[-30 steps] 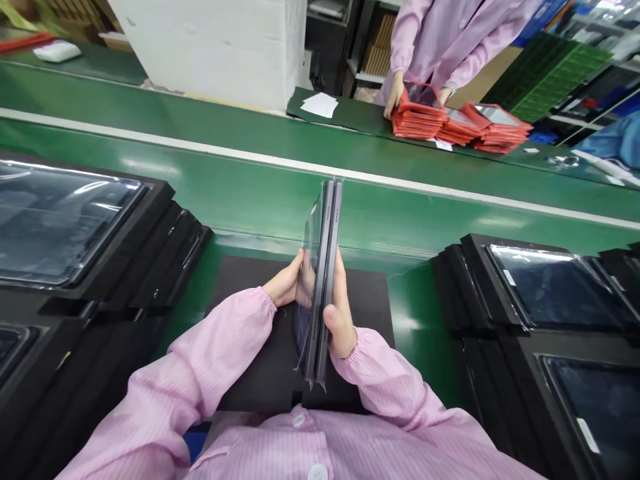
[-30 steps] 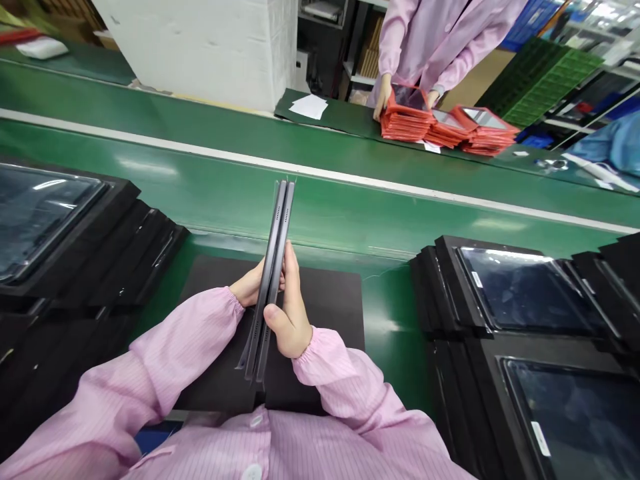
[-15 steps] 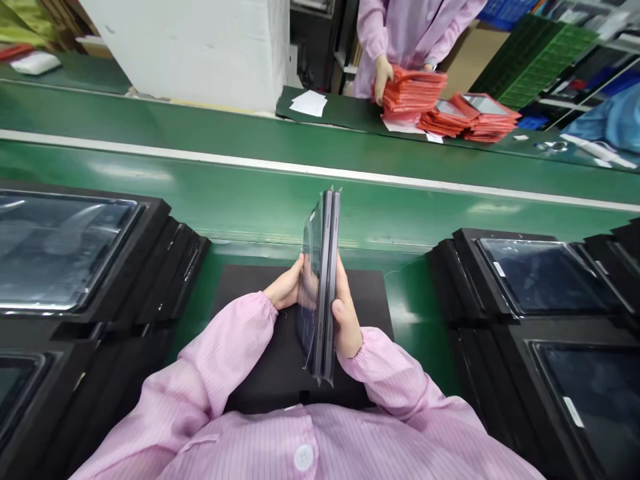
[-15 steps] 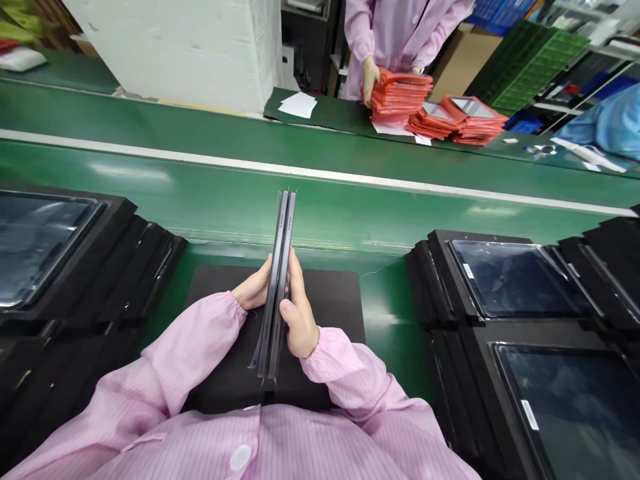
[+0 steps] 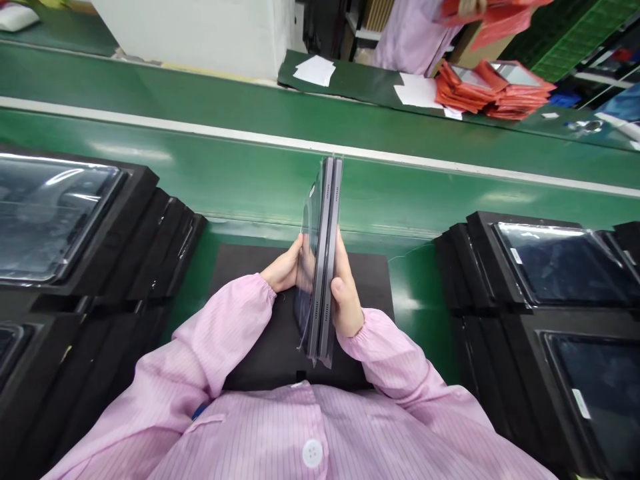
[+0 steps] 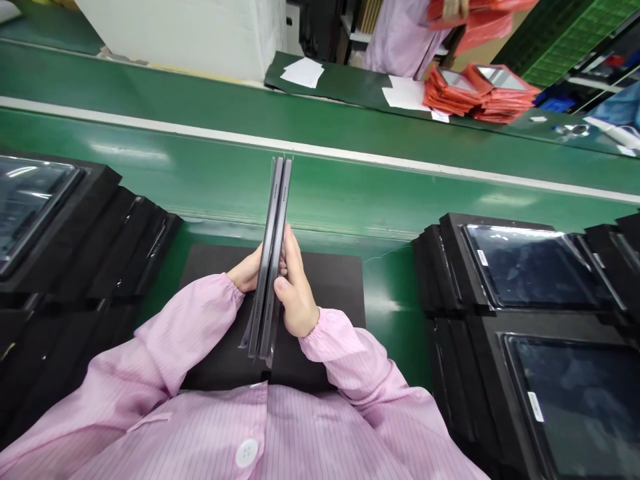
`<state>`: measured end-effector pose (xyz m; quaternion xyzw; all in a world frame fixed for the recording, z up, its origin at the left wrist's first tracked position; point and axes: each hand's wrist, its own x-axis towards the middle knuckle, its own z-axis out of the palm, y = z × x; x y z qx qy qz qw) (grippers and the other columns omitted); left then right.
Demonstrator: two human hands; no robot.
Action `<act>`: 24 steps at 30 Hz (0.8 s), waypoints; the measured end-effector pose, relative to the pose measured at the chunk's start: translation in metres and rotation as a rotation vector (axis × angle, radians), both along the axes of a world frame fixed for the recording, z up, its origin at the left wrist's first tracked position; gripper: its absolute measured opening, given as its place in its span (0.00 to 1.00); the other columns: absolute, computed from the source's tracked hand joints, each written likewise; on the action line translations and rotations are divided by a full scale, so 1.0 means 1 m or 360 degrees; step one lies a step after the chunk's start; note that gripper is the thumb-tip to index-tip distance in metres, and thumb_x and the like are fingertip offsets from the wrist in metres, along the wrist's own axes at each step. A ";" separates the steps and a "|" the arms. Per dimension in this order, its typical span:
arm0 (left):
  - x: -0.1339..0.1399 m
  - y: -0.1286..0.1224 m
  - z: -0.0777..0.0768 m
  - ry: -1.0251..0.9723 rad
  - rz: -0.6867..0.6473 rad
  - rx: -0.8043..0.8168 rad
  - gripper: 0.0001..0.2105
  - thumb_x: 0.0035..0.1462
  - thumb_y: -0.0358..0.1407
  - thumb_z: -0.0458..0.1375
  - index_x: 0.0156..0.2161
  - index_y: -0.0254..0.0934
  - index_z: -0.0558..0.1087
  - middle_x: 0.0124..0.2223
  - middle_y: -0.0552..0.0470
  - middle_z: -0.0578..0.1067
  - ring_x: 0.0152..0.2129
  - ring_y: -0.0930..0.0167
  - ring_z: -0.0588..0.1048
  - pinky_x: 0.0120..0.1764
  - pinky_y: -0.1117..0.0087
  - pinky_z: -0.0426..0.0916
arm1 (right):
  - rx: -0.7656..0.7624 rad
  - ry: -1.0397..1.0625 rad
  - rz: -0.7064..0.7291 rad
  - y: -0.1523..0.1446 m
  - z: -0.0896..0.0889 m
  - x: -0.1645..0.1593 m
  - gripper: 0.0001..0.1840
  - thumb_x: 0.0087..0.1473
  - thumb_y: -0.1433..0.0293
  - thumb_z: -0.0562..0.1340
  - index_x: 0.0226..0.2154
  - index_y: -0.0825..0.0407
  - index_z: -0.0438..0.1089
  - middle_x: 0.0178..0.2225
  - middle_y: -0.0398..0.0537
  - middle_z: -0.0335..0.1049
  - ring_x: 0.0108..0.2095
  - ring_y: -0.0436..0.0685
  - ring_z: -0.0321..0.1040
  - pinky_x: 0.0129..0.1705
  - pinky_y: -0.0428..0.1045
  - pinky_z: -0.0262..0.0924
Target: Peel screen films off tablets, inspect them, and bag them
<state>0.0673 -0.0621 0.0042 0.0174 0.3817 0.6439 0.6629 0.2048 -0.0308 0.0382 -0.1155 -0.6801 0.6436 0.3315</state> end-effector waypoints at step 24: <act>-0.002 -0.001 -0.001 -0.0100 -0.0085 0.0004 0.29 0.72 0.49 0.38 0.41 0.31 0.76 0.23 0.52 0.73 0.17 0.73 0.72 0.24 0.75 0.66 | -0.0061 0.0149 0.0014 0.010 -0.005 -0.007 0.35 0.63 0.50 0.52 0.69 0.42 0.53 0.72 0.36 0.48 0.75 0.60 0.34 0.76 0.61 0.30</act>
